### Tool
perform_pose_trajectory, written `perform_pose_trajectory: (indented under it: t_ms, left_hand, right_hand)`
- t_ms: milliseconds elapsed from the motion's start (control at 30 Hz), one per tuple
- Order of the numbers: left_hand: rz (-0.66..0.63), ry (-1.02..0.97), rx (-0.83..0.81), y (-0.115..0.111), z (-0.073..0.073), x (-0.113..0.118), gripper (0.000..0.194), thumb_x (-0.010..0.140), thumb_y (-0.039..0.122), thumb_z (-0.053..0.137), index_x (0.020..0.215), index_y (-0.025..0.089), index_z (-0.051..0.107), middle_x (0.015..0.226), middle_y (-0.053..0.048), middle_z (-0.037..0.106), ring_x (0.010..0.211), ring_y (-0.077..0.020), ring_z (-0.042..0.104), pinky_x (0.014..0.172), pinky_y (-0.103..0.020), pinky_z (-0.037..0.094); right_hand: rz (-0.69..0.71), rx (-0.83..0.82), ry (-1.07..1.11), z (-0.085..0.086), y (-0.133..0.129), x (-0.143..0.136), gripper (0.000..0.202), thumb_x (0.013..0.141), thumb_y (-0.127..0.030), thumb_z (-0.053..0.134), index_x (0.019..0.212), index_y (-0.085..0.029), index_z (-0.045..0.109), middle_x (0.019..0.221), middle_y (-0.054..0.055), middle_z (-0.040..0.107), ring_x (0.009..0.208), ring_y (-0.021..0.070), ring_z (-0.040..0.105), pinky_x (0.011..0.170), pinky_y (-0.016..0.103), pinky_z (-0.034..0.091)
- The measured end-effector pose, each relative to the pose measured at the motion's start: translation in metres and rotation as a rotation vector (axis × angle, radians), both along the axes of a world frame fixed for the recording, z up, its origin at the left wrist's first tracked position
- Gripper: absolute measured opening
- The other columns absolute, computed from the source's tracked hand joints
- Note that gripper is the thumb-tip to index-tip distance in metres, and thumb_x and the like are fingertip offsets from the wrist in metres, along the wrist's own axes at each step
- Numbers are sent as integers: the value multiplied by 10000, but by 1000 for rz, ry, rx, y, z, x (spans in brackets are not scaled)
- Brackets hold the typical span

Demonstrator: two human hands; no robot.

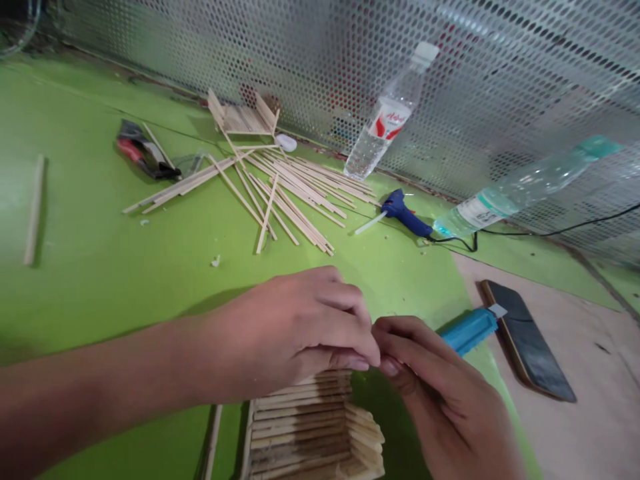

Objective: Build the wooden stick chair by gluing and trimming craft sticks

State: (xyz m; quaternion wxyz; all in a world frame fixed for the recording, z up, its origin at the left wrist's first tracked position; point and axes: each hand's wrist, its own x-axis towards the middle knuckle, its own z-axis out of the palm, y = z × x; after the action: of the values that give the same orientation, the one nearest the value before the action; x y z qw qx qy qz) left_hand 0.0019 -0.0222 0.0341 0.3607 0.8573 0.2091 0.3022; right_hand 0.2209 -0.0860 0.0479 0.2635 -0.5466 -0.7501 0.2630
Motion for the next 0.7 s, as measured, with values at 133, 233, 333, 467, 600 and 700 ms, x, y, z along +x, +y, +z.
perform_pose_trajectory:
  t_ms: [133, 233, 333, 467, 600, 700]
  left_hand:
    - [1, 5, 46, 1, 1, -2, 182, 965, 257, 568, 1016, 242, 742, 1023, -8, 725, 927, -134, 564, 797, -300, 433]
    - [-18, 21, 87, 2, 3, -3, 204, 976, 233, 543, 1028, 238, 740, 1040, -18, 729, 907, -138, 555, 782, -308, 428]
    - [-10, 25, 107, 2, 3, -3, 199, 972, 256, 549, 1015, 240, 743, 1028, -24, 725, 906, -148, 553, 781, -312, 421]
    - [-16, 39, 80, 3, 3, -2, 196, 967, 269, 555, 1007, 238, 745, 1010, -25, 723, 909, -152, 560, 787, -306, 421]
    - [-3, 34, 44, 3, 4, -2, 203, 974, 268, 543, 997, 255, 744, 1017, 2, 728, 907, -142, 557, 783, -307, 425]
    - [2, 23, 35, 3, 4, -2, 187, 966, 261, 558, 993, 261, 742, 1009, 23, 730, 894, -137, 551, 776, -303, 425]
  right_hand:
    - [22, 91, -77, -2, -5, 2, 280, 956, -196, 524, 1151, -339, 667, 1118, 31, 685, 933, 175, 694, 699, 237, 581]
    - [-42, 93, -99, -4, -8, -2, 254, 926, -221, 580, 1140, -349, 628, 945, -12, 728, 793, 170, 713, 639, 241, 583]
    - [-151, 75, -89, -5, -11, -8, 133, 877, -270, 668, 984, -332, 617, 779, -61, 722, 641, 153, 695, 561, 230, 552]
    - [-212, 138, -108, -6, -14, -14, 91, 861, -308, 692, 873, -323, 603, 678, -82, 685, 516, 132, 630, 530, 232, 518]
    - [-189, 185, -147, -7, -12, -13, 115, 853, -306, 702, 870, -345, 596, 596, -107, 622, 404, 114, 505, 553, 243, 522]
    - [-136, 197, -152, -8, -11, -11, 106, 861, -306, 690, 869, -348, 593, 582, -104, 620, 389, 119, 490, 530, 250, 511]
